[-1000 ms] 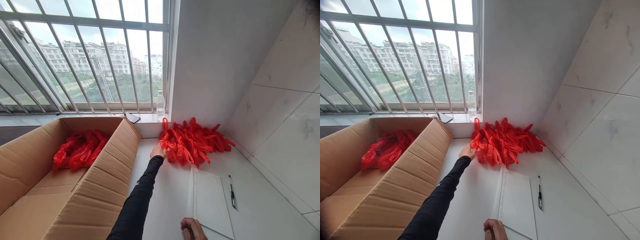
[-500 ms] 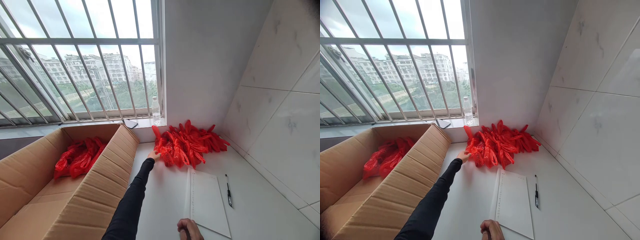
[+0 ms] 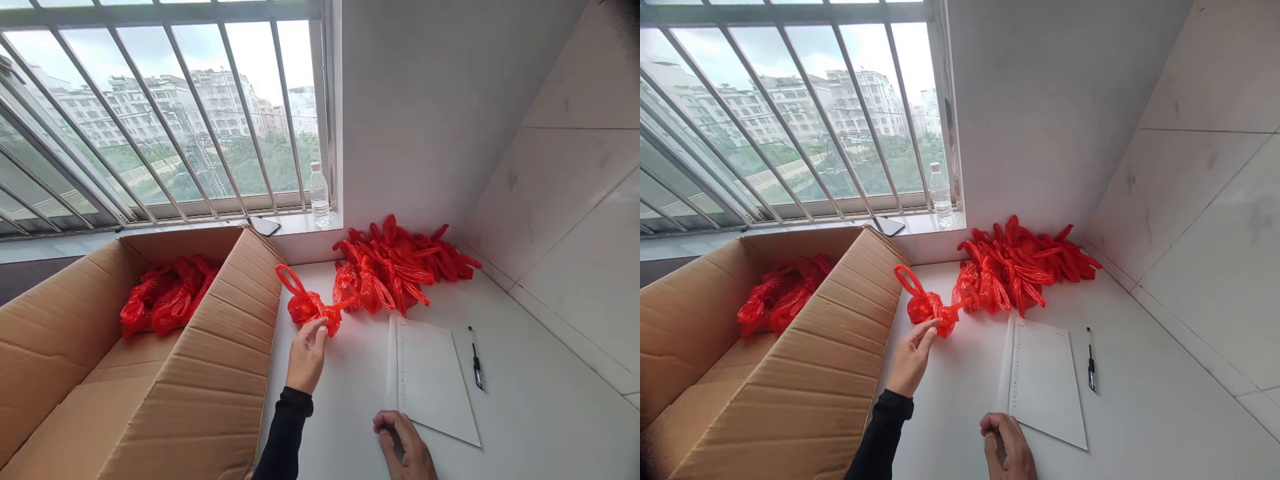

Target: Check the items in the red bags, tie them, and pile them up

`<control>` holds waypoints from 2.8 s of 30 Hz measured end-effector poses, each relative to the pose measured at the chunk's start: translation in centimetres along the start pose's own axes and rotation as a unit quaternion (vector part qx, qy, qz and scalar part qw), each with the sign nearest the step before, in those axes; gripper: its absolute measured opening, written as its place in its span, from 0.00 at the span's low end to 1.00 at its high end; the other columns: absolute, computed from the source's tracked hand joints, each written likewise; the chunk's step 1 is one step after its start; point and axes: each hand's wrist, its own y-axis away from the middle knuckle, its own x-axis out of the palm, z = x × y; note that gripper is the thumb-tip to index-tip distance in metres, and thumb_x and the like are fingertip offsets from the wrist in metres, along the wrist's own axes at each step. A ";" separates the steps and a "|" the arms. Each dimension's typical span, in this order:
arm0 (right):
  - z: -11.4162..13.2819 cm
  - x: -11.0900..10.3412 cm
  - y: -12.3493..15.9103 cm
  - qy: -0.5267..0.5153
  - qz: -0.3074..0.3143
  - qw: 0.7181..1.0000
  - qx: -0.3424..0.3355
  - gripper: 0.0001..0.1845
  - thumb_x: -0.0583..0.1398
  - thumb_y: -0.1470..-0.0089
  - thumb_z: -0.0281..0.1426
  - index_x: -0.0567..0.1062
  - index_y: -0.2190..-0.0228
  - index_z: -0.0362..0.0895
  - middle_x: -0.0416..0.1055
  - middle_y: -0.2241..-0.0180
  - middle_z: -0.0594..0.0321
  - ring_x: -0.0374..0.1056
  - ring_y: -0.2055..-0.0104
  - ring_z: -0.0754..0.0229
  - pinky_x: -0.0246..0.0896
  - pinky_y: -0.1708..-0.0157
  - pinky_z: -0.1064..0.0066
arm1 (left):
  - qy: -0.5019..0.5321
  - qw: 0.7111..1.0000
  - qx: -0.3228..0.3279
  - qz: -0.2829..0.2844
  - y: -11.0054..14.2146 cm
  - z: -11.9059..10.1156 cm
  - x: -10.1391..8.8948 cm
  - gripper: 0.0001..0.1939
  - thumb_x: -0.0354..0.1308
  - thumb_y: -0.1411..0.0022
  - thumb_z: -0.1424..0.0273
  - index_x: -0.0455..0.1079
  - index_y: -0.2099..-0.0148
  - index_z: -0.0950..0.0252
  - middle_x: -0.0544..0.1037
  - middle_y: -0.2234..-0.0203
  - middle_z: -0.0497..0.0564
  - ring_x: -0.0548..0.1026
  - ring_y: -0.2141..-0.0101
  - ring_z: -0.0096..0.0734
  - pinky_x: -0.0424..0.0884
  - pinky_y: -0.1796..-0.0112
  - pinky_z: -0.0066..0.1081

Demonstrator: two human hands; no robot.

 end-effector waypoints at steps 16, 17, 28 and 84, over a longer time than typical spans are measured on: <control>4.0 -6.0 -3.5 0.041 0.109 0.993 -0.001 0.10 0.55 0.35 0.36 0.73 0.56 0.46 0.74 0.59 0.57 0.72 0.59 0.56 0.73 0.56 0.63 | -0.162 0.978 0.109 0.071 13.6 1.2 -2.3 0.19 0.55 0.32 0.64 0.68 0.40 0.50 0.73 0.47 0.53 0.70 0.45 0.46 0.70 0.47 0.48; 4.3 -6.2 -3.5 0.055 0.101 0.993 -0.010 0.10 0.55 0.35 0.34 0.72 0.54 0.47 0.74 0.57 0.57 0.72 0.57 0.56 0.72 0.55 0.61 | -0.164 0.974 0.102 0.117 13.5 1.7 -2.0 0.18 0.56 0.32 0.63 0.69 0.41 0.52 0.75 0.49 0.53 0.71 0.47 0.46 0.71 0.49 0.47; 7.1 -6.1 -3.1 0.187 0.160 0.942 -0.230 0.08 0.59 0.39 0.26 0.74 0.59 0.49 0.74 0.64 0.63 0.69 0.58 0.56 0.59 0.42 0.48 | -0.069 0.981 0.048 0.174 14.2 0.7 -0.4 0.07 0.53 0.30 0.64 0.70 0.61 0.57 0.75 0.65 0.49 0.73 0.62 0.37 0.70 0.61 0.35; 8.1 -10.2 -4.9 -0.147 0.054 0.972 0.175 0.13 0.56 0.35 0.45 0.69 0.63 0.48 0.62 0.73 0.68 0.59 0.74 0.64 0.58 0.74 0.74 | 0.083 0.994 0.029 -0.071 12.6 -1.0 -2.9 0.04 0.59 0.33 0.68 0.75 0.58 0.58 0.72 0.60 0.48 0.71 0.58 0.31 0.68 0.57 0.29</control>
